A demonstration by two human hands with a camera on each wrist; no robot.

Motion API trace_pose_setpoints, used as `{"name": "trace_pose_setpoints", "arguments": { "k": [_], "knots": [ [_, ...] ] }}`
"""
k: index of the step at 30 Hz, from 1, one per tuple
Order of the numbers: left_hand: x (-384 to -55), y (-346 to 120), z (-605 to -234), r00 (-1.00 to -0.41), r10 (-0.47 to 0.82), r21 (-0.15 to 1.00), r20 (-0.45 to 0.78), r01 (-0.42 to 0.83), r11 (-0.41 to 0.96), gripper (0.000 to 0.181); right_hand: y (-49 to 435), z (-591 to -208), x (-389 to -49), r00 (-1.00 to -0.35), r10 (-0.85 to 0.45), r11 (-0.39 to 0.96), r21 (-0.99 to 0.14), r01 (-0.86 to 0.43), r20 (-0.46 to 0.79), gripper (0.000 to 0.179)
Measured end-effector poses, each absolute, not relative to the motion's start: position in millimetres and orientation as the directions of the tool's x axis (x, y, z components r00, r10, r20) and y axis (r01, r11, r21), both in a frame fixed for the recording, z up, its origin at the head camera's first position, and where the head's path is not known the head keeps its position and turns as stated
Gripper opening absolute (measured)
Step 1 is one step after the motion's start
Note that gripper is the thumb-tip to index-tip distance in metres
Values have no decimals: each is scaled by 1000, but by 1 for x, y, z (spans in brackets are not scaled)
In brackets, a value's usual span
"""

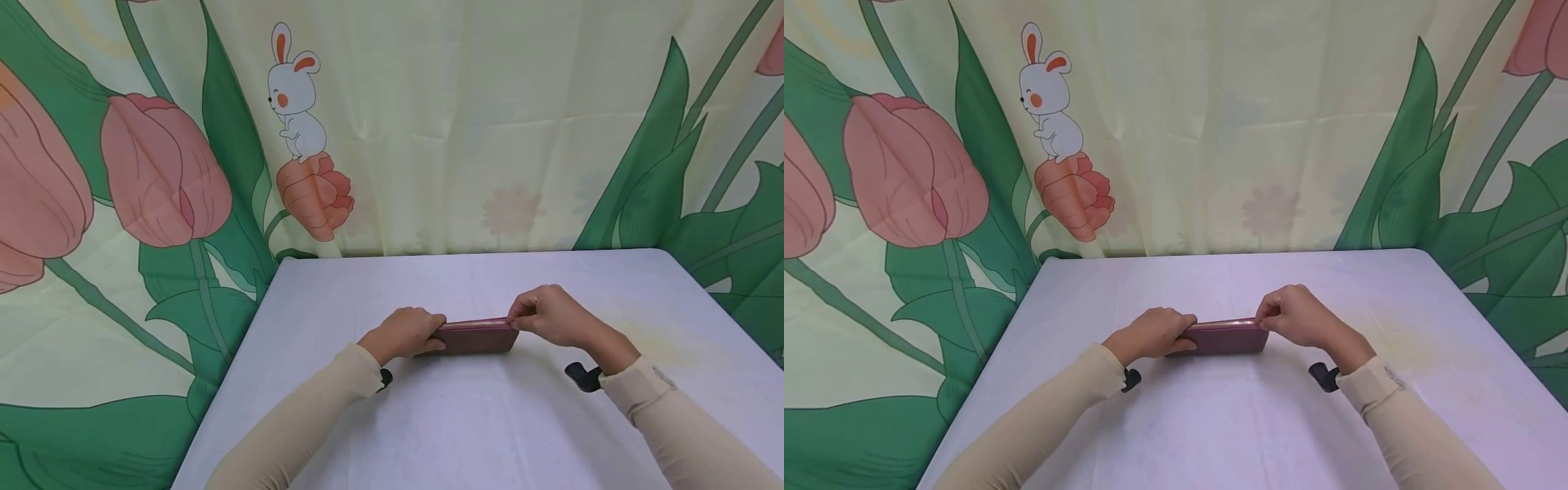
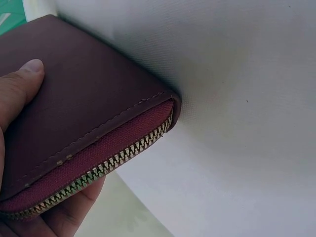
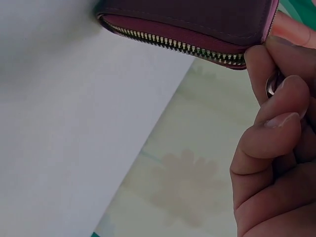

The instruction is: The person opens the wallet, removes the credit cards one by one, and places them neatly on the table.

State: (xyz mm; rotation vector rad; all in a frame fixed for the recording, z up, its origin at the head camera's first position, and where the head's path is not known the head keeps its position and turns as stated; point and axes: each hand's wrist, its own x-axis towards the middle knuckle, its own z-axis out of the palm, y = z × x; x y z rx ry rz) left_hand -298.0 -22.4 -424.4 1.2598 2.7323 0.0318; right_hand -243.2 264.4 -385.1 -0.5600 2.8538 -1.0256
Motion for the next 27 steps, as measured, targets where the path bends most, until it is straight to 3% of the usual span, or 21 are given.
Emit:
{"name": "trace_pose_setpoints", "arguments": {
  "k": [27],
  "knots": [
    [-300, -20, -430, -628, 773, 90, -84, 768, 634, 23, 202, -389, -262, -883, -457, 633, -660, -405, 103, 18]
  ]
}}
